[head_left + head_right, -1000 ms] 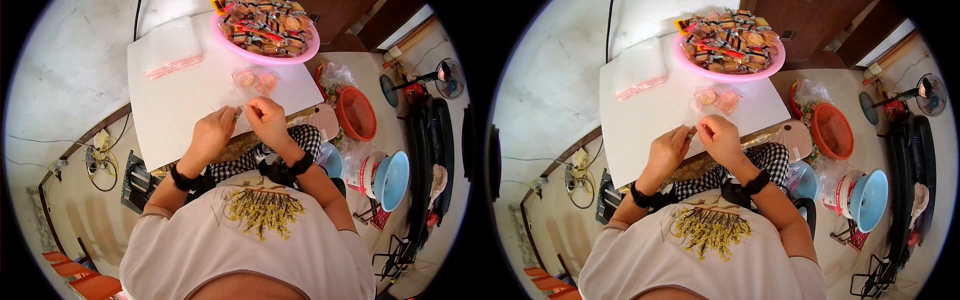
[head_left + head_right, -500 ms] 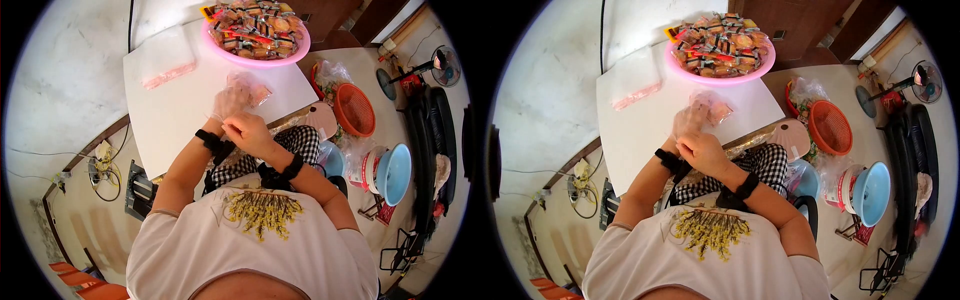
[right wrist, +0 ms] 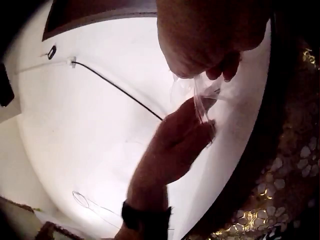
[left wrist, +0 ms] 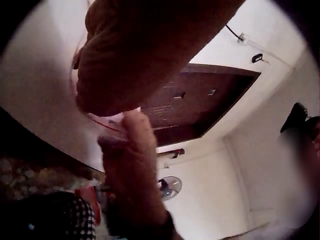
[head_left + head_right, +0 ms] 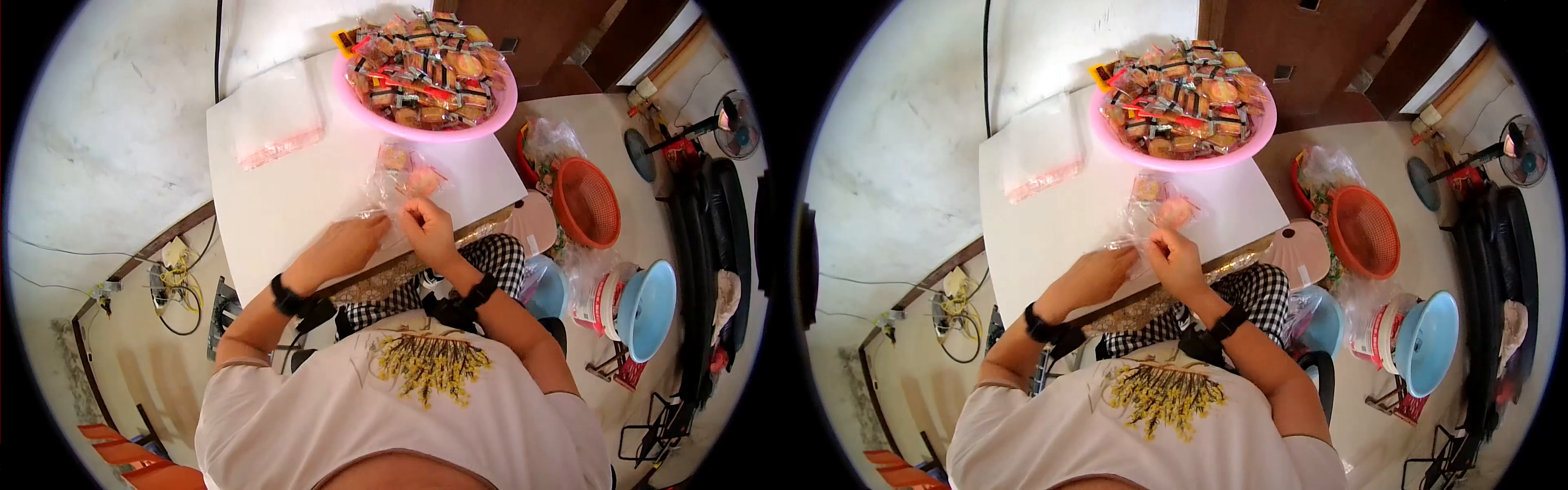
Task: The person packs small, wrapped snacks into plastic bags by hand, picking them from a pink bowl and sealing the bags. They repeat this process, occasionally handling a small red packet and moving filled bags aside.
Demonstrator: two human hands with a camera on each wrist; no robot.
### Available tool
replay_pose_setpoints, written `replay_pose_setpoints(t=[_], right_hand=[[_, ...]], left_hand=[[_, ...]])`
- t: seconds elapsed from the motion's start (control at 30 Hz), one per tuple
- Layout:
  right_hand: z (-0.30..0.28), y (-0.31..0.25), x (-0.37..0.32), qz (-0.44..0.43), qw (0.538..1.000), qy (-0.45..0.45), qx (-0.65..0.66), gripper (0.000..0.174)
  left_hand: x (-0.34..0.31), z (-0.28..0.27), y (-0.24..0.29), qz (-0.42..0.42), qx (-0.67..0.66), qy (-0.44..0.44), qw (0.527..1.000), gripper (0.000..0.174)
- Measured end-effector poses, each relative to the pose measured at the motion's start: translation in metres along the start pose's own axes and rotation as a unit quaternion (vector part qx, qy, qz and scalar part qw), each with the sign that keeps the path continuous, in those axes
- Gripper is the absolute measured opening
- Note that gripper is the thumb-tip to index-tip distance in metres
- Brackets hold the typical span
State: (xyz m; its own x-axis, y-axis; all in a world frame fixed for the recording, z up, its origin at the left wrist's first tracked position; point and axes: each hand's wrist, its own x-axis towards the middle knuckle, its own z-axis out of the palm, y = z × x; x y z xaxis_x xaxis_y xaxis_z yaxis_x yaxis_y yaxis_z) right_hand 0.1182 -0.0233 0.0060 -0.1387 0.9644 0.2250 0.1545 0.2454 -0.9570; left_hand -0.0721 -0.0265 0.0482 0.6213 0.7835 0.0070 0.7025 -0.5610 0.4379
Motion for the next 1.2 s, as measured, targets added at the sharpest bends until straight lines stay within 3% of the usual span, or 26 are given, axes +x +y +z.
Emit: replay_pose_setpoints(t=[0.07,0.13,0.17,0.2,0.27,0.33,0.43,0.53,0.63,0.73,0.83,0.9,1.03,1.17,1.2], right_hand=[[-0.005,0.006,0.003,0.044,0.998,-0.02,-0.029,0.009],[-0.004,0.019,0.005,-0.053,0.994,-0.023,-0.092,0.007],[-0.004,0.024,0.005,-0.1,0.987,-0.026,-0.124,0.007],[-0.004,0.021,0.004,-0.089,0.988,-0.036,-0.12,0.005],[-0.006,0.019,0.003,-0.07,0.989,-0.043,-0.12,0.005],[-0.007,0.019,0.003,-0.064,0.99,-0.044,-0.117,0.005],[-0.007,0.02,0.002,-0.072,0.991,-0.041,-0.103,0.004],[-0.008,0.02,0.003,-0.074,0.991,-0.041,-0.101,0.004],[-0.008,0.018,0.002,-0.063,0.99,-0.044,-0.116,0.004],[-0.008,0.019,0.003,-0.057,0.99,-0.05,-0.12,0.005],[-0.01,0.019,0.001,-0.055,0.99,-0.061,-0.116,0.005],[-0.01,0.02,0.002,-0.053,0.992,-0.062,-0.097,0.006],[-0.009,0.016,0.004,-0.051,0.991,-0.051,-0.111,0.005],[-0.009,0.018,0.003,-0.017,0.995,-0.051,-0.087,0.007],[-0.008,0.018,0.002,-0.008,0.996,-0.052,-0.078,0.008]], left_hand=[[-0.009,-0.029,0.001,0.062,-0.113,0.001,0.992,0.01],[0.004,-0.056,-0.02,0.001,-0.135,0.025,0.99,0.01],[0.016,-0.066,-0.03,-0.057,-0.115,0.095,0.987,0.012],[0.032,-0.074,-0.047,-0.038,-0.086,0.183,0.979,0.012],[0.071,-0.088,-0.083,-0.059,-0.055,0.272,0.959,0.016],[0.108,-0.099,-0.113,-0.102,-0.015,0.296,0.95,0.026],[0.151,-0.108,-0.124,-0.178,0.075,0.283,0.939,0.035],[0.177,-0.112,-0.12,-0.147,0.073,0.319,0.934,0.04],[0.204,-0.119,-0.125,-0.194,0.123,0.321,0.919,0.039],[0.224,-0.119,-0.139,-0.238,0.017,0.274,0.932,0.036],[0.234,-0.117,-0.151,-0.227,0.051,0.275,0.933,0.032],[0.224,-0.121,-0.146,-0.245,-0.103,0.278,0.923,0.025],[0.168,-0.13,-0.125,-0.229,-0.364,0.305,0.85,0.013],[0.081,-0.112,-0.076,-0.167,-0.481,0.341,0.79,0.018],[0.056,-0.103,-0.065,-0.179,-0.542,0.309,0.761,0.018]])
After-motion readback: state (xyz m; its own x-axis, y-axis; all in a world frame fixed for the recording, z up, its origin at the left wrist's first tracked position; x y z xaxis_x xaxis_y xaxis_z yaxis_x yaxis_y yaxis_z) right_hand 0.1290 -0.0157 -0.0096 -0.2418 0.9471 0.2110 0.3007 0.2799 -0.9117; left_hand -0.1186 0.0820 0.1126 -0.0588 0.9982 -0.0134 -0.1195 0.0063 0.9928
